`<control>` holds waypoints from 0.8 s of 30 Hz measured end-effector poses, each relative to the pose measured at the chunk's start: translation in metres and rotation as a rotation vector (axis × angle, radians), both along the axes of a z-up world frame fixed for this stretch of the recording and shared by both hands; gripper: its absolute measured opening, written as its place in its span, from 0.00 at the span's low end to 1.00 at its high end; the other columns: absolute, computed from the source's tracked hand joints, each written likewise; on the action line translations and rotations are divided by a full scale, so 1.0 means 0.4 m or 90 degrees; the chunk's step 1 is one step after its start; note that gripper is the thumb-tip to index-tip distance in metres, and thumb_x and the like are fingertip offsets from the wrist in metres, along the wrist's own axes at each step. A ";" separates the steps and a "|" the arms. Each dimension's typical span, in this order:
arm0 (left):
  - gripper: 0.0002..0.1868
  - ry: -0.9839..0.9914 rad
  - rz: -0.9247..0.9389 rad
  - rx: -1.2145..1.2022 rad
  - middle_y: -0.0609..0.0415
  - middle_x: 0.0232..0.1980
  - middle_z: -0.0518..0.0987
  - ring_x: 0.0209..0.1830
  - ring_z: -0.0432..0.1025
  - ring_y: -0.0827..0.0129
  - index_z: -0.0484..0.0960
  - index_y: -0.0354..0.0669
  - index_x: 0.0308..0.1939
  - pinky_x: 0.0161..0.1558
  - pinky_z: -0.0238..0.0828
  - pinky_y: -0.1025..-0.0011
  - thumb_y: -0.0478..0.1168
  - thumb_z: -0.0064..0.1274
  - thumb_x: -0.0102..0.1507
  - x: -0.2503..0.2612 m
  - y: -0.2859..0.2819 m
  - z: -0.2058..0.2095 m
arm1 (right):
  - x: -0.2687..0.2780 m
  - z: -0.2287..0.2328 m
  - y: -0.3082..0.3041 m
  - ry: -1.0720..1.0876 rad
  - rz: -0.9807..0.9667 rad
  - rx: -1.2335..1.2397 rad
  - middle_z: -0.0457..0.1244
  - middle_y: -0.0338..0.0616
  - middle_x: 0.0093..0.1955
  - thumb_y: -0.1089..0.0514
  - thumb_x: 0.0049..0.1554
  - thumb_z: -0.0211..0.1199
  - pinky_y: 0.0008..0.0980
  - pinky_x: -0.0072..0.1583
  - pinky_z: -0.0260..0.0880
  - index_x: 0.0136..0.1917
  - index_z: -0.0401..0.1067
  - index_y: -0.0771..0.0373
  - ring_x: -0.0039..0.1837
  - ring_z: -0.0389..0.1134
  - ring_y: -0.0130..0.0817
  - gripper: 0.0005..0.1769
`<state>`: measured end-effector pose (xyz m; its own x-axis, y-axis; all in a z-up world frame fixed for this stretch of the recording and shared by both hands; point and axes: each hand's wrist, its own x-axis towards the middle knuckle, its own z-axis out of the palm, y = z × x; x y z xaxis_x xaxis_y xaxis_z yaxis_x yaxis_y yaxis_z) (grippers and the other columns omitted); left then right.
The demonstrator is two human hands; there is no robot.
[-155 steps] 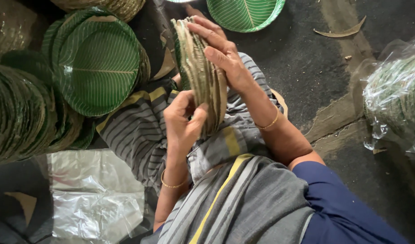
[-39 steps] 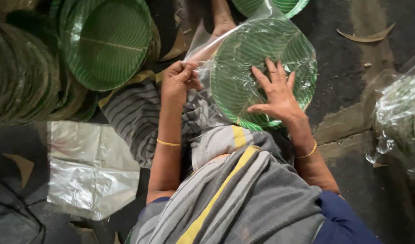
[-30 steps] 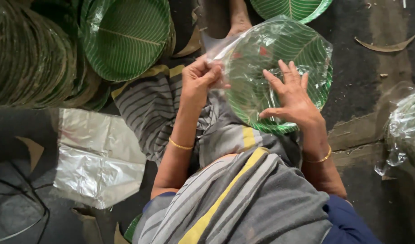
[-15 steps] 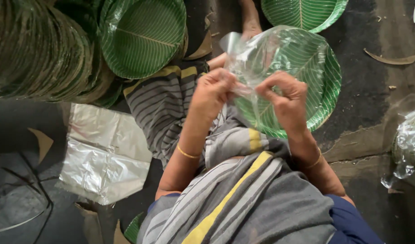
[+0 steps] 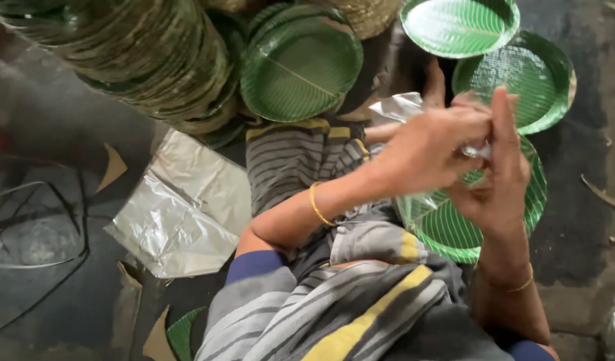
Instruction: The person sorts and stacks leaf plates, checking them by hand and placing them into a plastic bag.
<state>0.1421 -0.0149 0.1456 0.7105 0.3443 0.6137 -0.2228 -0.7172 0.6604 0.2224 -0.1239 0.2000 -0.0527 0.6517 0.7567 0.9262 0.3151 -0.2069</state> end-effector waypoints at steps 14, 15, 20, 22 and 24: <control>0.22 0.054 -0.055 0.006 0.46 0.57 0.79 0.49 0.78 0.51 0.79 0.43 0.54 0.47 0.78 0.58 0.27 0.50 0.56 -0.178 0.100 -0.004 | 0.228 -0.179 -0.052 0.022 -0.165 -0.190 0.68 0.55 0.54 0.79 0.49 0.58 0.37 0.50 0.70 0.44 0.79 0.72 0.50 0.70 0.44 0.13; 0.21 0.084 -0.015 0.122 0.44 0.57 0.78 0.50 0.77 0.48 0.82 0.45 0.49 0.48 0.76 0.56 0.26 0.50 0.53 -0.174 0.088 -0.019 | 0.275 -0.226 -0.064 -0.094 -0.222 -0.189 0.69 0.52 0.56 0.75 0.49 0.60 0.40 0.55 0.72 0.45 0.78 0.71 0.55 0.71 0.47 0.11; 0.16 0.309 0.228 0.288 0.46 0.44 0.75 0.44 0.74 0.50 0.83 0.41 0.48 0.38 0.72 0.55 0.33 0.53 0.56 -0.084 0.100 -0.102 | 0.388 -0.354 -0.097 -0.208 -0.340 -0.211 0.64 0.45 0.52 0.67 0.50 0.60 0.43 0.59 0.66 0.47 0.73 0.64 0.55 0.64 0.44 0.10; 0.08 0.312 0.278 0.364 0.49 0.43 0.75 0.46 0.73 0.53 0.85 0.47 0.36 0.37 0.71 0.57 0.37 0.55 0.54 -0.044 0.131 -0.161 | 0.432 -0.403 -0.091 -0.233 -0.369 -0.226 0.63 0.45 0.51 0.64 0.50 0.63 0.46 0.59 0.64 0.50 0.75 0.62 0.55 0.63 0.44 0.12; 0.20 0.483 0.350 0.398 0.52 0.44 0.74 0.47 0.72 0.59 0.84 0.49 0.39 0.35 0.71 0.59 0.60 0.56 0.59 0.009 0.176 -0.221 | 0.517 -0.485 -0.092 -0.264 -0.488 -0.353 0.61 0.50 0.50 0.59 0.46 0.66 0.45 0.52 0.64 0.49 0.72 0.64 0.55 0.64 0.48 0.16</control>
<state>0.1455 0.0554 0.0573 0.8202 0.5088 0.2614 0.5315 -0.8468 -0.0197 0.4292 -0.1607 0.0059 0.3361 0.8719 0.3561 0.8696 -0.4325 0.2381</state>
